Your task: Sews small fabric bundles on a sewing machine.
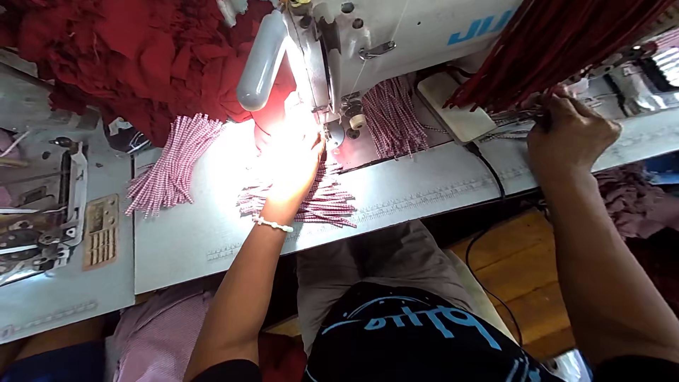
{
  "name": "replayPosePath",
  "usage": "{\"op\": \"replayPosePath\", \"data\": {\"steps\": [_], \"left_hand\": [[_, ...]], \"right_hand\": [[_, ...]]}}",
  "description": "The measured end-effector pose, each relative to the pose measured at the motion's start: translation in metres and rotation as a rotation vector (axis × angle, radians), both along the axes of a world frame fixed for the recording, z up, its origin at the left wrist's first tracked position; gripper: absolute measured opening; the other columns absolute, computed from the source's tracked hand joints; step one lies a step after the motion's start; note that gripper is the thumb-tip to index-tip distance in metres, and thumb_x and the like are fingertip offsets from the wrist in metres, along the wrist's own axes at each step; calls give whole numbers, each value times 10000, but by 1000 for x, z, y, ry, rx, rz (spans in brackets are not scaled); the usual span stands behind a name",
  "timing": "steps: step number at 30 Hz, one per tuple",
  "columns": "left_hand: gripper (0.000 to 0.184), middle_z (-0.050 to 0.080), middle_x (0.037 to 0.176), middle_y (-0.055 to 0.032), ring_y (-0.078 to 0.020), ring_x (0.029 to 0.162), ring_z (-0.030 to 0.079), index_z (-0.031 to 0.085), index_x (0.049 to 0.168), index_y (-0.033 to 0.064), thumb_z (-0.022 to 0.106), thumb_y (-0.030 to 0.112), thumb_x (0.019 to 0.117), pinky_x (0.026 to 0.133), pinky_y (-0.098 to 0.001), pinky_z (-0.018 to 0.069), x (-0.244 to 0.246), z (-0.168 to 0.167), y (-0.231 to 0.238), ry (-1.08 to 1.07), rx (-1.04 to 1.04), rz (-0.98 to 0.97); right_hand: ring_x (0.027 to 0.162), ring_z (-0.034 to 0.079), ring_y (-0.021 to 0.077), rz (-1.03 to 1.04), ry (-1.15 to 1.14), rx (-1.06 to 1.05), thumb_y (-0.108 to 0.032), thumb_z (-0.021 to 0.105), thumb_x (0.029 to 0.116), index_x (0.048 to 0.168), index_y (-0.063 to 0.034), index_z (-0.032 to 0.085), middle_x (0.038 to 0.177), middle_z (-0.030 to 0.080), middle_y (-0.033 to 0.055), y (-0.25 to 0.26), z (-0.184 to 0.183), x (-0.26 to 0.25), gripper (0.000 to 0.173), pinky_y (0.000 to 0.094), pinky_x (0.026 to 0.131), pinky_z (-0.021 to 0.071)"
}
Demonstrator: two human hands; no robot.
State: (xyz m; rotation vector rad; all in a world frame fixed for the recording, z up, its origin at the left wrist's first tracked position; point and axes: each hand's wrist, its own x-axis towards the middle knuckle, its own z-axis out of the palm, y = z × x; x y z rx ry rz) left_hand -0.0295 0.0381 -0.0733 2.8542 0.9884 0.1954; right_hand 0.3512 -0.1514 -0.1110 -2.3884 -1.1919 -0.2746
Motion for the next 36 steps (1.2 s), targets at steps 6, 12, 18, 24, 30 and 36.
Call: {"op": "replayPosePath", "data": {"steps": [6, 12, 18, 24, 30, 36], "left_hand": [[384, 553, 1491, -130, -401, 1322, 541, 662, 1329, 28, 524, -60, 982, 1066, -580, 425, -1, -2, -6, -12, -1, -1], [358, 600, 1436, -146, -400, 1294, 568, 689, 1309, 52, 475, 9, 1024, 1040, -598, 417, 17, -2, 6, 24, 4, 97], [403, 594, 1443, -157, -395, 1351, 527, 660, 1355, 68, 495, -9, 995, 1086, -587, 392, 14, -7, 13, -34, 97, 102], [382, 591, 1411, -182, -404, 1284, 565, 635, 1375, 51, 517, 30, 1012, 1059, -579, 432, -7, -8, -5, -131, 33, 85], [423, 529, 1500, -171, -422, 1339, 518, 639, 1384, 80, 521, -18, 990, 1091, -595, 400, -4, -4, -6, -24, 36, 89], [458, 510, 1513, -171, -425, 1309, 535, 594, 1441, 109, 505, -5, 1006, 1036, -599, 430, 4, -4, -9, 25, -5, 124]], "right_hand": [[1342, 538, 496, -10, -63, 61, -54, 467, 1021, 1406, -27, 590, 1456, 561, 272, -2, -3, 1, 405, 683, 1057, 419], [1466, 423, 431, 30, -147, 176, -4, 473, 987, 1505, -35, 486, 1557, 464, 248, -2, -2, 2, 519, 552, 1198, 345], [1476, 409, 424, 34, -142, 178, -5, 476, 984, 1504, -34, 490, 1560, 461, 245, -1, -2, 3, 521, 542, 1210, 335], [1487, 391, 421, 45, -125, 170, -13, 507, 975, 1499, -26, 487, 1556, 463, 248, -2, 0, 3, 525, 540, 1227, 312], [1485, 400, 409, 40, -127, 198, -29, 519, 977, 1488, -50, 508, 1554, 475, 227, 0, -3, 6, 511, 531, 1222, 320], [1453, 455, 402, 6, -144, 205, -8, 499, 970, 1438, -35, 567, 1504, 536, 231, 10, 7, 2, 474, 492, 1207, 349]]}}
